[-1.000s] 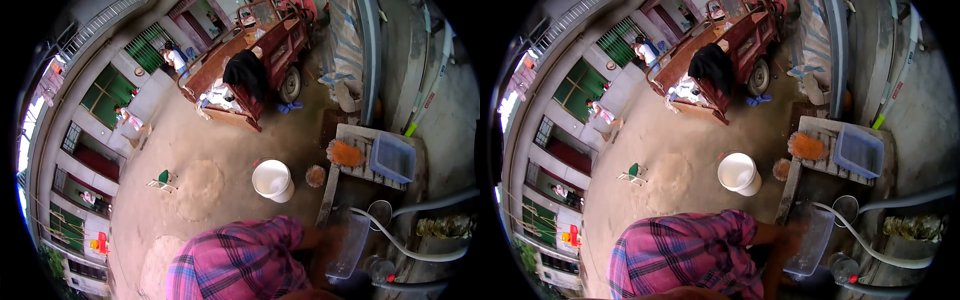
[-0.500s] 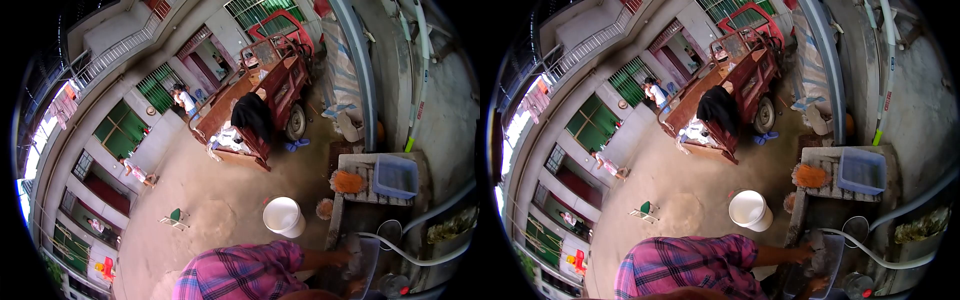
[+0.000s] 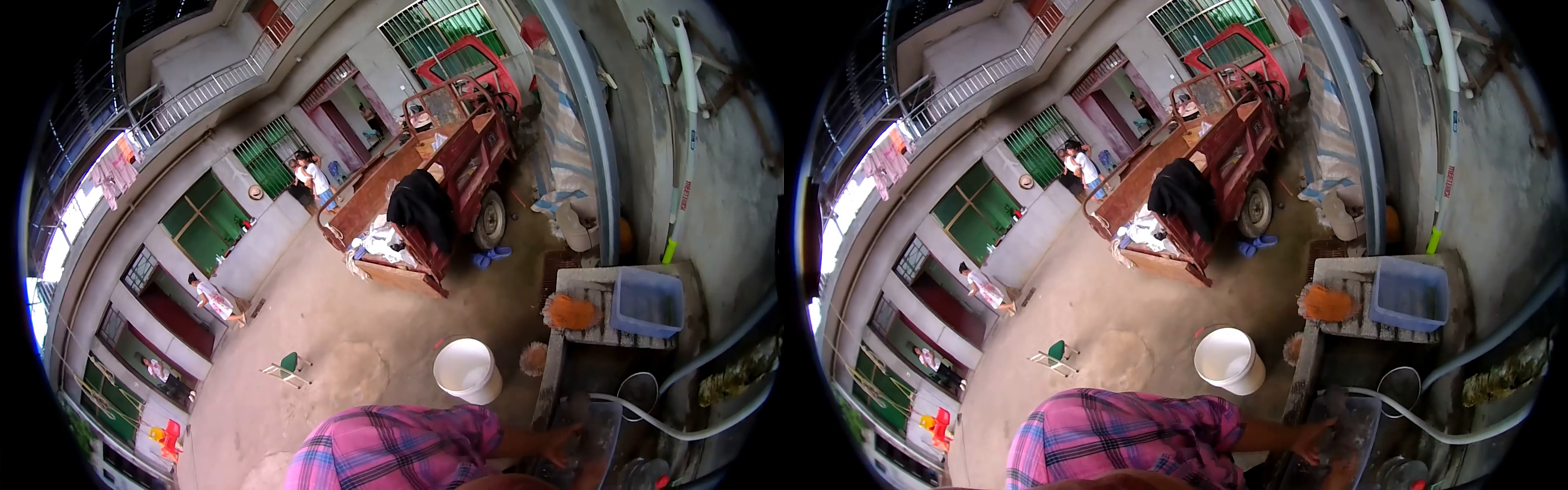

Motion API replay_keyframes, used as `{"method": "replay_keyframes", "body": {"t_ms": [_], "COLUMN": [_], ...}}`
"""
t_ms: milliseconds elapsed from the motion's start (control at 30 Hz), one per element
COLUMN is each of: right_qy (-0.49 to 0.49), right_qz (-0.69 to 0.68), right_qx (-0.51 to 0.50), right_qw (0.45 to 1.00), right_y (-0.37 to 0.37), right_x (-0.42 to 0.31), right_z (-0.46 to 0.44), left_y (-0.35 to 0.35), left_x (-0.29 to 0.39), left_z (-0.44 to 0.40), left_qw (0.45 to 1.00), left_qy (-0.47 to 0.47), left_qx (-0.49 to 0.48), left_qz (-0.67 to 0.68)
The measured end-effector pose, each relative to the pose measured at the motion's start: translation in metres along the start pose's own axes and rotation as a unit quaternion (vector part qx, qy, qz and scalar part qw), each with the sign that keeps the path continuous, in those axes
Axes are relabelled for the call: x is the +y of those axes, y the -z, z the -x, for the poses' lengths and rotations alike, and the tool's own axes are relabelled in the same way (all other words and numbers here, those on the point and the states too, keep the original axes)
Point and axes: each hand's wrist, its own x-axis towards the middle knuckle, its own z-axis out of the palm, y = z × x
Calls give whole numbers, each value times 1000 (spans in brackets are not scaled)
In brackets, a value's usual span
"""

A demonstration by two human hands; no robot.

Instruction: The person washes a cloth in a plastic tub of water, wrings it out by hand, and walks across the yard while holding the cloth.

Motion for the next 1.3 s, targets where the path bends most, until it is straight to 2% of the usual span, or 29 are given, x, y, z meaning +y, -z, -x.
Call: {"method": "replay_keyframes", "body": {"t_ms": [67, 100, 200, 300, 333, 367, 400, 467, 533, 567, 600, 633, 700, 733, 800, 867, 933, 967, 1033, 1100, 1200, 1233, 1300], "right_qy": [43, 53, 122, 197, 178, 19, -142, -201, 8, -2, -11, -19, -128, -179, -159, -141, -117, -88, -13, 58, 151, 123, 84], "right_qz": [5, 13, 108, 234, 265, 281, 303, 359, 440, 261, 68, -132, -326, -418, -382, -361, -356, -336, -341, -305, -220, -165, 19], "right_qx": [-8, -10, 3, 24, 25, 29, 26, 47, 83, 96, 107, 114, 22, -23, -26, -9, 36, 87, 48, 2, 69, 86, 19], "right_qw": [999, 998, 987, 952, 947, 959, 942, 910, 894, 960, 992, 984, 936, 890, 910, 922, 926, 934, 939, 951, 961, 975, 996], "right_y": [0, -5, -25, -51, -57, -61, -65, -61, -31, -20, -13, -10, 7, 18, 39, 56, 69, 73, 82, 94, 90, 88, 95], "right_x": [-48, -69, -96, -103, -104, -120, -136, -94, 17, 25, 32, 35, 31, 24, -32, -70, -89, -109, -133, -142, -173, -172, -140], "right_z": [20, 28, 49, 50, 46, 31, 15, 4, 6, 5, 1, -2, 11, 18, 37, 44, 45, 47, 52, 59, 71, 71, 68], "left_y": [1, -31, -10, 15, 21, 24, 25, 23, 9, 2, -2, -6, -14, -12, 1, 25, 14, -12, -33, -46, -42, -43, -44], "left_x": [10, 13, 19, 9, 5, 1, -4, -10, -15, -16, -15, -9, -5, -3, 9, 19, 36, 50, 66, 73, 93, 96, 101], "left_z": [-5, 41, 28, 13, 12, 10, 8, 0, -14, -17, -17, 1, 28, 18, -8, -19, -4, 29, 48, 44, 47, 56, 71], "left_qw": [985, 998, 1000, 999, 999, 999, 998, 997, 992, 989, 987, 986, 984, 986, 988, 982, 981, 980, 961, 936, 887, 852, 765], "left_qy": [14, -9, -7, 9, 10, 13, 14, 16, 15, 18, 19, 15, 11, -12, -60, -164, -191, -164, -196, -317, -454, -504, -598], "left_qx": [-152, 21, -6, -35, -41, -48, -55, -81, -118, -135, -140, -143, -148, -139, -120, -59, -38, -46, -12, 65, 3, 18, 46], "left_qz": [84, 61, 10, -10, -14, -15, -16, 3, 41, 64, 76, 82, 93, 88, 79, -71, -25, 99, 195, 139, -88, -138, -235]}}
